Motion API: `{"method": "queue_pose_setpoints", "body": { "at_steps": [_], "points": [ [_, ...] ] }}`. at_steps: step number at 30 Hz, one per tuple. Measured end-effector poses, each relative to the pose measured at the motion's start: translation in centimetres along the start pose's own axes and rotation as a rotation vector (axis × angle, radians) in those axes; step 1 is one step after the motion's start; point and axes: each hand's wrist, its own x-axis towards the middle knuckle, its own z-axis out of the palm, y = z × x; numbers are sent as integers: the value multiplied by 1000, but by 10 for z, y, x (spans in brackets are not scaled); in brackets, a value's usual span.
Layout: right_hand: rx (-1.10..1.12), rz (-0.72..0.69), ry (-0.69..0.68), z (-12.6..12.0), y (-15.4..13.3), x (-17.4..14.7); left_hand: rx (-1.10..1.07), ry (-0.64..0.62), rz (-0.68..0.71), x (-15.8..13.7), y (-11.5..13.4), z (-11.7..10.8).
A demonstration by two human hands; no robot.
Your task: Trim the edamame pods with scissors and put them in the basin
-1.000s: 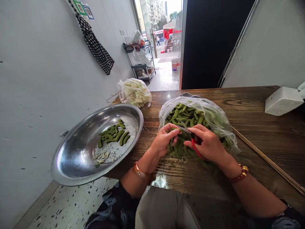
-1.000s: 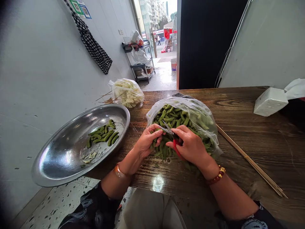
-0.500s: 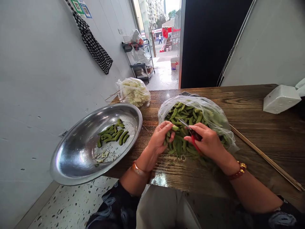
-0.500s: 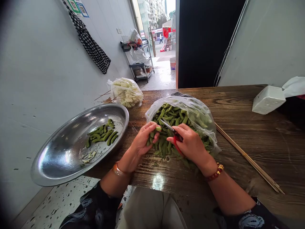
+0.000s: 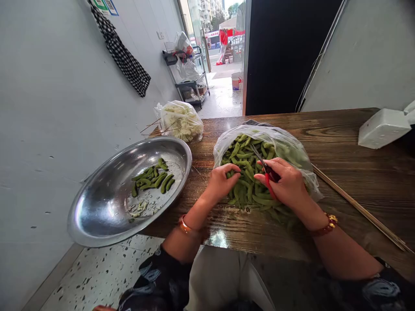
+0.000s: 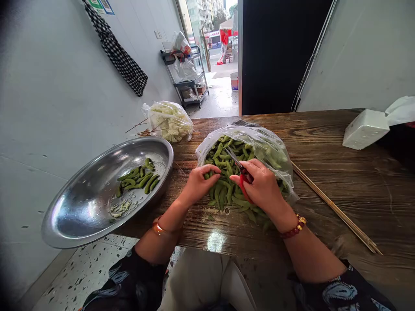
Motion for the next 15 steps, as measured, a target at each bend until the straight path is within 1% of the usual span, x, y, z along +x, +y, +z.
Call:
{"method": "queue_pose_setpoints", "body": {
  "at_steps": [2,3,5,7,9,11,13,15],
  "points": [
    [5,-1,-3,1,0,0,238,-85,97,-1,-2,3],
    [9,-4,-4,2,0,0,319,-142,118,-2,-3,5],
    [18,-11,-8,3,0,0,432,-227,129,-4,-4,6],
    [25,-15,-13,3,0,0,498,-236,129,-5,-4,7],
    [32,-14,-14,3,0,0,515,-210,140,-4,-4,6],
    [37,-15,-10,2,0,0,477,-135,151,-2,-3,4],
    [33,-19,0,1,0,0,381,-30,150,0,-1,1],
    [22,-20,5,1,0,0,244,59,111,2,1,-3]
  ]
}}
